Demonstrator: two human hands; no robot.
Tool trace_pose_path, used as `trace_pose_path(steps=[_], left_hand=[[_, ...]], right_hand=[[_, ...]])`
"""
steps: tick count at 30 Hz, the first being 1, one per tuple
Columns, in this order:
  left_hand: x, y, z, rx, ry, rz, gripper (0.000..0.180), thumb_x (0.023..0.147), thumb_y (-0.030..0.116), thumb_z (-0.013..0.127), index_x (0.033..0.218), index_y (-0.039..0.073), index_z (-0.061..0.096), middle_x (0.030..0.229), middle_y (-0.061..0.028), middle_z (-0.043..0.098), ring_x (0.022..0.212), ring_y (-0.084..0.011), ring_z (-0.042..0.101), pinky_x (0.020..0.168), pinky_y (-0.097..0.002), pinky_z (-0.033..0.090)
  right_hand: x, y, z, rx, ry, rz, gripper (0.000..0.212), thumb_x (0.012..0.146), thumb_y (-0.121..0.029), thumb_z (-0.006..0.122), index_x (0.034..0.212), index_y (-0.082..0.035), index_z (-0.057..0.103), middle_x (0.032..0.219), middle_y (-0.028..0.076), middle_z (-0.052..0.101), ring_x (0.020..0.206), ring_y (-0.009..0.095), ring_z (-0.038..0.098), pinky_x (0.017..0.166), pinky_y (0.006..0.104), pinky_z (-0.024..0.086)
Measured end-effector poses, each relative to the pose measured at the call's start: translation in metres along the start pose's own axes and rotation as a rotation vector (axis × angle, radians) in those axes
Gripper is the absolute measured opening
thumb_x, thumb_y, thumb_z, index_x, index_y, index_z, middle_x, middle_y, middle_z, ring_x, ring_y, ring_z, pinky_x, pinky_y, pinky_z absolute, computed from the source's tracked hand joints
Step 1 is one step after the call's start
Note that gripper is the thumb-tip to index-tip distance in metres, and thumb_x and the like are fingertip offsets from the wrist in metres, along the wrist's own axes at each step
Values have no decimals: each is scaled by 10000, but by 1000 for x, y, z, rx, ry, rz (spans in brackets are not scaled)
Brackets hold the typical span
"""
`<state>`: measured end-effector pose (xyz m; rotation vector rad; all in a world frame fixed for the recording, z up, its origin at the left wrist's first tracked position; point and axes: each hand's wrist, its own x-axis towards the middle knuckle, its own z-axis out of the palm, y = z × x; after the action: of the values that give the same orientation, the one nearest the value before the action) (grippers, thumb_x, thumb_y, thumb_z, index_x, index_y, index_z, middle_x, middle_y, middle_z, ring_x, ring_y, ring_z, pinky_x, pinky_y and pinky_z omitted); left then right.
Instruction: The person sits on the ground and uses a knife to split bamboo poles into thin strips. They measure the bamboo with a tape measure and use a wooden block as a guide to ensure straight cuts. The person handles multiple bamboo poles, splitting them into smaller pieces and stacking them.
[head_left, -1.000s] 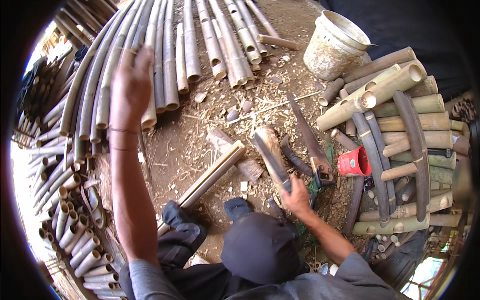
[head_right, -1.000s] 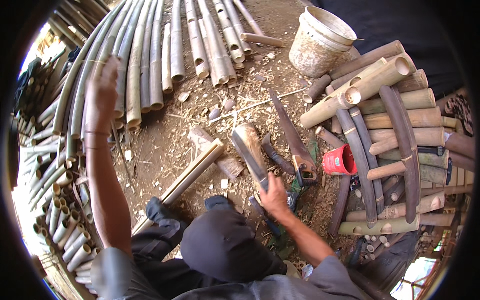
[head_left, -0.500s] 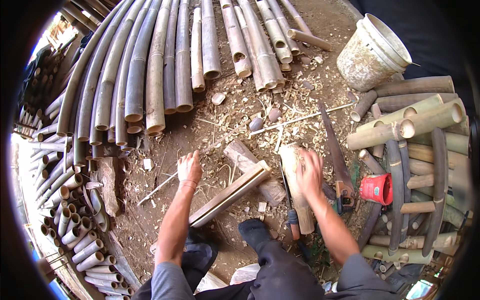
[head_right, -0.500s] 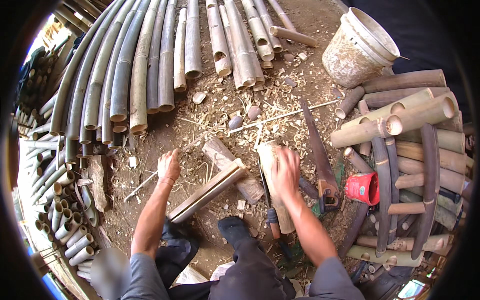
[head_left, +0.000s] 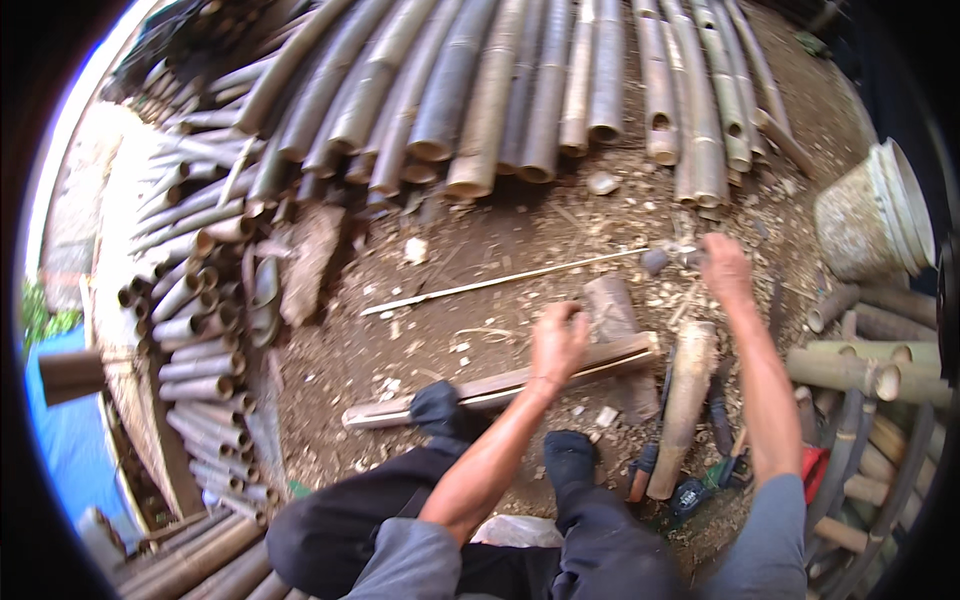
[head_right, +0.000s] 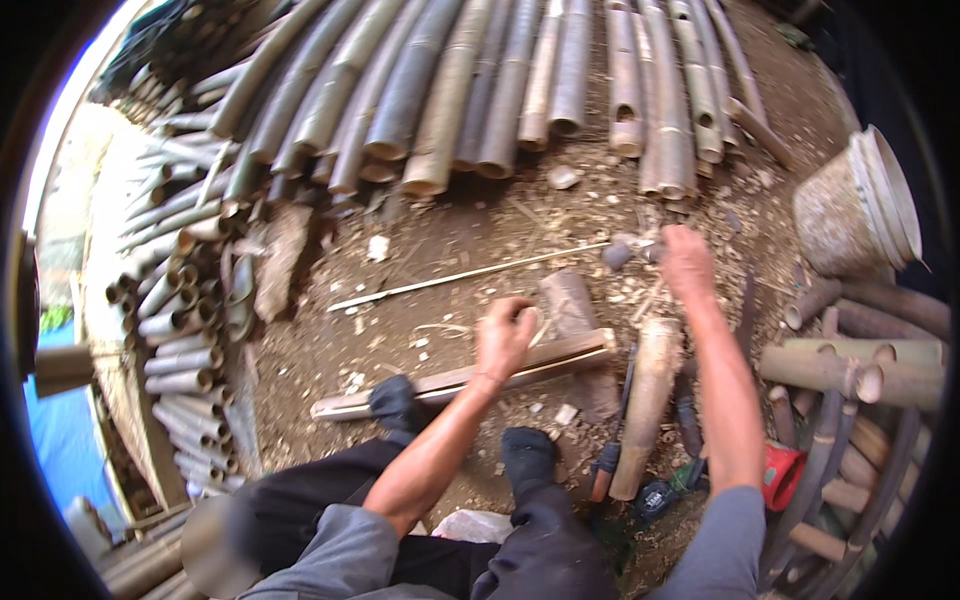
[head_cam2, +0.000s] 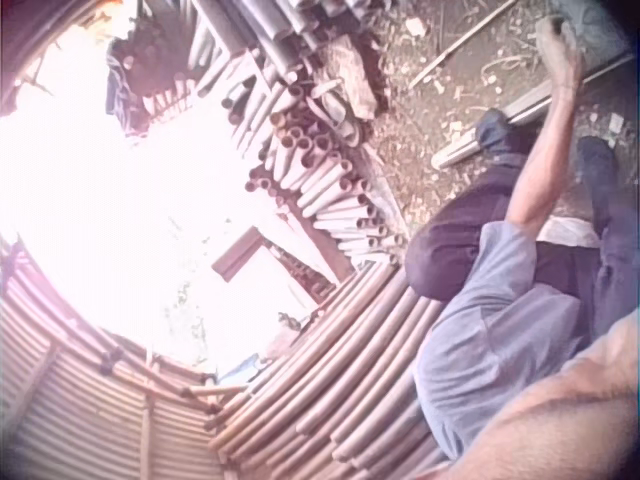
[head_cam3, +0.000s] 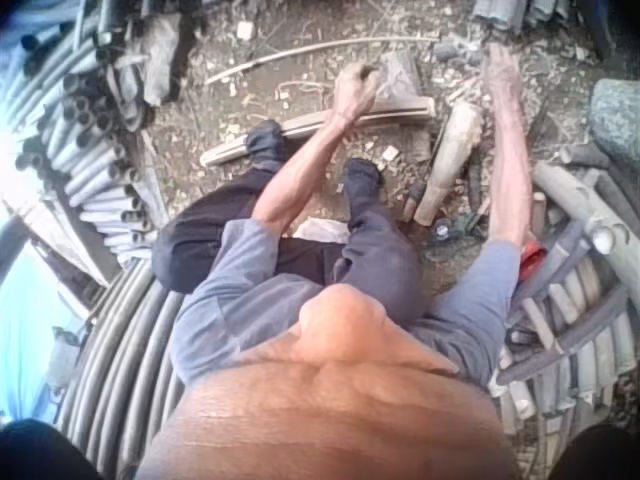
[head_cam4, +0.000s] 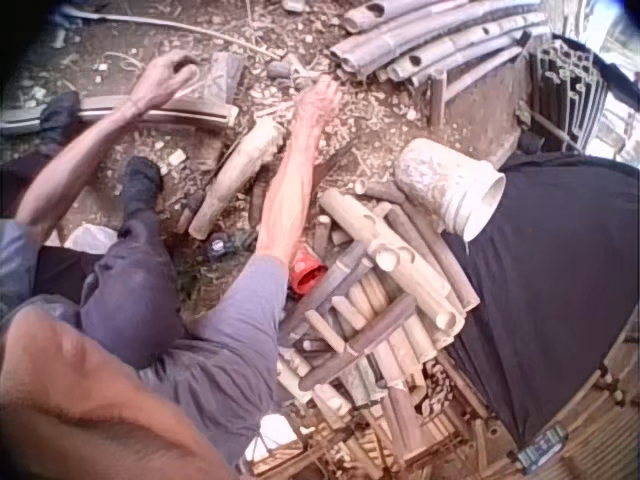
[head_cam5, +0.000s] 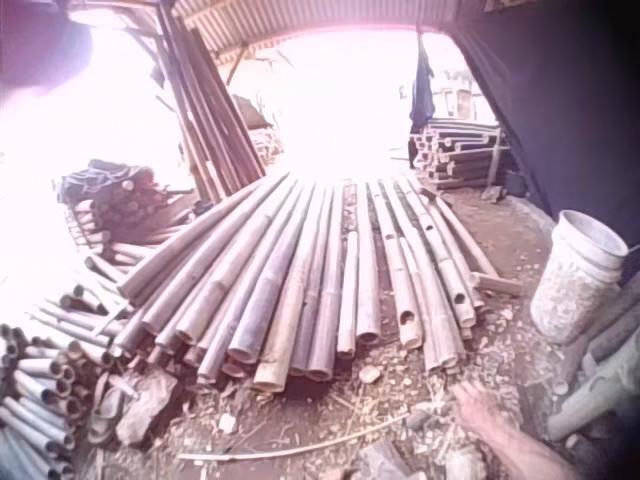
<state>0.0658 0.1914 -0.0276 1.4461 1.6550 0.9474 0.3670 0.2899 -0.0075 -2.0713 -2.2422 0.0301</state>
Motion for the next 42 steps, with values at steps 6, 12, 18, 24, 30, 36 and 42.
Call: trace_pose_path(steps=[6, 12, 18, 24, 30, 36, 42], left_hand=[[-17, 70, 23, -725, -352, -340, 243, 957, 191, 591, 997, -34, 674, 875, -65, 691, 712, -102, 634, 659, -242, 531], [-43, 149, 11, -1037, -680, -569, 243, 956, 205, 593, 1058, -13, 626, 930, -89, 687, 782, -159, 666, 692, -277, 545], [-63, 197, -20, -1385, -613, -201, 593, 972, 218, 584, 1448, -10, 316, 1406, -237, 464, 1291, -330, 497, 1049, -432, 453], [-69, 195, -46, -1407, -229, -391, 339, 987, 230, 564, 1271, 56, 501, 1225, -151, 609, 1156, -320, 604, 944, -425, 560], [-39, 106, -99, -1378, -153, -235, 195, 1001, 168, 531, 1133, 42, 601, 1086, -115, 686, 1050, -298, 667, 830, -377, 615], [-24, 84, -116, -1353, -99, -321, 204, 993, 161, 548, 1143, 28, 588, 1082, -140, 682, 1041, -326, 668, 833, -408, 609], [-30, 87, -124, -1084, -87, -260, 235, 965, 233, 612, 1100, 41, 601, 920, -88, 692, 849, -208, 689, 724, -313, 607]], right_hand=[[12, -18, -149, 147, 705, -45, 183, 941, -128, 576, 1120, -100, 598, 967, 89, 670, 831, 230, 671, 648, 338, 566], [-15, 21, -320, 811, 1126, -86, 326, 978, -171, 592, 1261, -14, 557, 1161, 73, 641, 995, 160, 625, 819, 281, 526], [-115, -23, -307, 1637, 1132, 267, 80, 944, -128, 616, 948, -64, 568, 970, 54, 610, 889, 151, 597, 735, 372, 590], [-199, -79, -193, 1958, 905, 609, 123, 948, -104, 595, 1060, -53, 594, 974, 72, 633, 841, 183, 656, 710, 346, 624], [-276, -127, -92, 837, 171, 621, 536, 881, -185, 654, 1347, 1, 464, 1225, 215, 557, 1094, 309, 609, 929, 411, 524], [-360, -153, 15, 119, -82, 436, 767, 805, -173, 640, 1461, 27, 297, 1332, 260, 438, 1172, 407, 472, 983, 456, 442], [-344, -153, 50, -91, -103, 495, 544, 885, -114, 492, 1396, 39, 388, 1187, 156, 510, 1009, 305, 516, 848, 390, 481]])
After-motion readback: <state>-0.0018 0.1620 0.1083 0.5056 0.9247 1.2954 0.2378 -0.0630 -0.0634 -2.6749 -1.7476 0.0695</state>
